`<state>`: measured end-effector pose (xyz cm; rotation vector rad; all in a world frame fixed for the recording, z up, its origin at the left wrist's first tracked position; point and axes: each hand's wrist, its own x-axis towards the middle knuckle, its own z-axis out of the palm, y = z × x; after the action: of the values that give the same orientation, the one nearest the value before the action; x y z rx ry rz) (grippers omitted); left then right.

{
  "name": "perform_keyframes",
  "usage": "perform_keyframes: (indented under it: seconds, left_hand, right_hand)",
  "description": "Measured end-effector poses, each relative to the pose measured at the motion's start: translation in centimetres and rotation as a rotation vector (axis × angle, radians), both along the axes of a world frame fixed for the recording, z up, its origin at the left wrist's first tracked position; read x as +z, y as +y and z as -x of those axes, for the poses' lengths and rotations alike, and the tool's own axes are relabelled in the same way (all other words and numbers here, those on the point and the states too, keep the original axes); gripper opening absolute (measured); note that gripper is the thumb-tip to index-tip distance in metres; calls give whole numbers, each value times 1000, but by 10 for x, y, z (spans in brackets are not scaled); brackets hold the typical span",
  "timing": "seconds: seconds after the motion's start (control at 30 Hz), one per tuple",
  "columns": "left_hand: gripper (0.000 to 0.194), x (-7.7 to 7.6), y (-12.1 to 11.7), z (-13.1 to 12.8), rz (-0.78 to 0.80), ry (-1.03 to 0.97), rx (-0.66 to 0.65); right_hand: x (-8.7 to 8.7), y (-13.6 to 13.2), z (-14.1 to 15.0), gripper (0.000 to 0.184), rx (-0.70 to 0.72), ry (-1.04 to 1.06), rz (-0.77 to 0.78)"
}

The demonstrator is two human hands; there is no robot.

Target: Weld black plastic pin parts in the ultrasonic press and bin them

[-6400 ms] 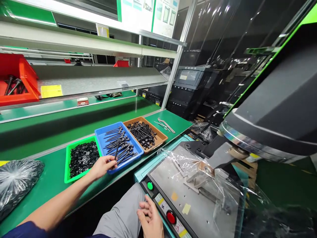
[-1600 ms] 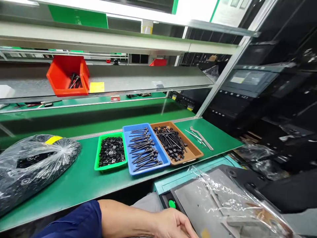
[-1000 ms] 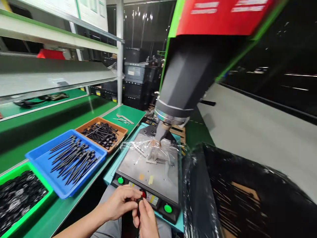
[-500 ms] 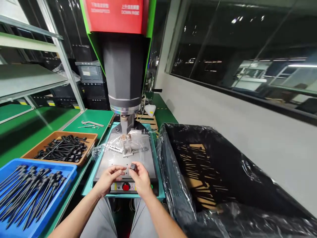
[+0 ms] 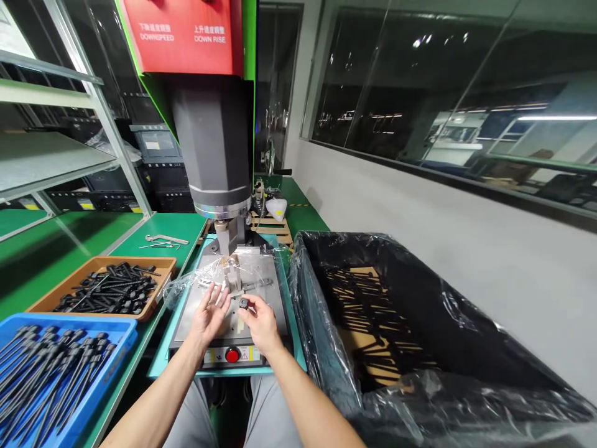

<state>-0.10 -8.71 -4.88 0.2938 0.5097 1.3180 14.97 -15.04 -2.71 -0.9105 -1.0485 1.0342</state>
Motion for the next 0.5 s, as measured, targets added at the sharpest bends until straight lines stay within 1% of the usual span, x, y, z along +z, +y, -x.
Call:
perform_keyframes:
  seconds: [0.07,0.1,0.2,0.3,0.4,0.5]
  left_hand:
    - [25,5,-3,1,-18,48,81]
    - [26,9,-5,1,-43,82,102]
    - [32,24,-15,4,-134,172,104]
    - [35,39,-24,7,-195,233,77]
    - [37,50,-29,9,-221,257,39]
    - [38,55,-30,11,-232,251,18]
  right_hand:
    - [-5,4,0,39,-3,9,46]
    - [-7,6,1,40,1,10,76]
    - [-14,14,10,37,76,-19,152]
    - [-18,30,26,31,154,-50,155]
    - [-18,54,40,33,126,-60,124]
    - [-14,79,44,36,29,-106,87]
